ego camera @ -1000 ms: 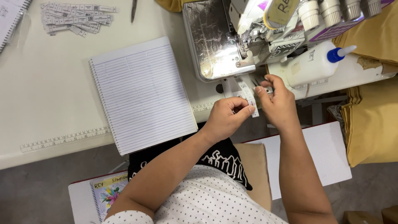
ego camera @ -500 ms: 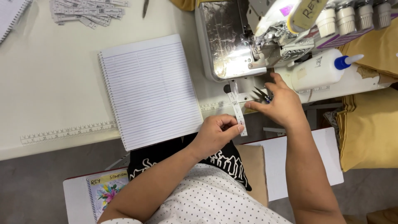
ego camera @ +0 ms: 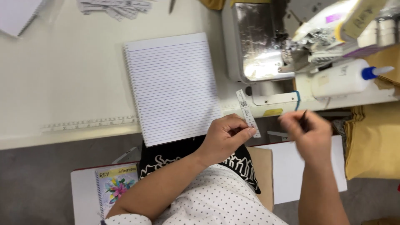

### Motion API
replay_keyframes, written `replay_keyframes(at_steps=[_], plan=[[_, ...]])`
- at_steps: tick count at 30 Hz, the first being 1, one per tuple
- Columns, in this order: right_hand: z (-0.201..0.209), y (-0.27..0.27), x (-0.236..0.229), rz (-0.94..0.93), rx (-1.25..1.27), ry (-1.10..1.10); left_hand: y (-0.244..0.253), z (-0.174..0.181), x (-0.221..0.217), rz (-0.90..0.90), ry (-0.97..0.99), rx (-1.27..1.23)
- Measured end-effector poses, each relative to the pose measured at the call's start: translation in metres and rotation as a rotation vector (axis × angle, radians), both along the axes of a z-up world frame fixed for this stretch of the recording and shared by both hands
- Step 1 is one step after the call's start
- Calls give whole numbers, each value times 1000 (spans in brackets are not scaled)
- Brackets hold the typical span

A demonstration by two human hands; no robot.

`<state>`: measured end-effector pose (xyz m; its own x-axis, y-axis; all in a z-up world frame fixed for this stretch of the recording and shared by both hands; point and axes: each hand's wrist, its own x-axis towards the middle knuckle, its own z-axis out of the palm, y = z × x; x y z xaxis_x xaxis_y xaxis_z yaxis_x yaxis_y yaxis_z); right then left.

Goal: The person applies glue from a bottle to a lined notebook page and presses a small paper strip onto it. They then use scissors to trim the paper strip and repeat the process with additional strips.

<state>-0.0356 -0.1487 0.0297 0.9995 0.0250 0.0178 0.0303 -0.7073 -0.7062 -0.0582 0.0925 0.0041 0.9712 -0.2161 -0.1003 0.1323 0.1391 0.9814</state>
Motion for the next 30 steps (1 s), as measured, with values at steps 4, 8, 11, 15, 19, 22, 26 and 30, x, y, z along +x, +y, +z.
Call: replay_keyframes(at_steps=[4,8,11,15,19,22,26,30], plan=[[-25,37,-25,140,405,138,12,-1,-5,146,-93,-11],[-7,81,-14,228,493,118,33,-2,-14,240,-114,-44],[0,97,-1,456,457,118,58,-1,-21,238,-61,-121],[6,121,17,639,471,161,106,5,-20,242,-85,-206],[8,147,40,651,409,222,159,7,-12,287,-182,8],[1,160,66,641,327,278,192,8,1,352,-191,73],[-1,185,95,578,309,254,223,9,25,386,-226,124],[-3,209,120,340,104,239,246,4,57,362,-139,235]])
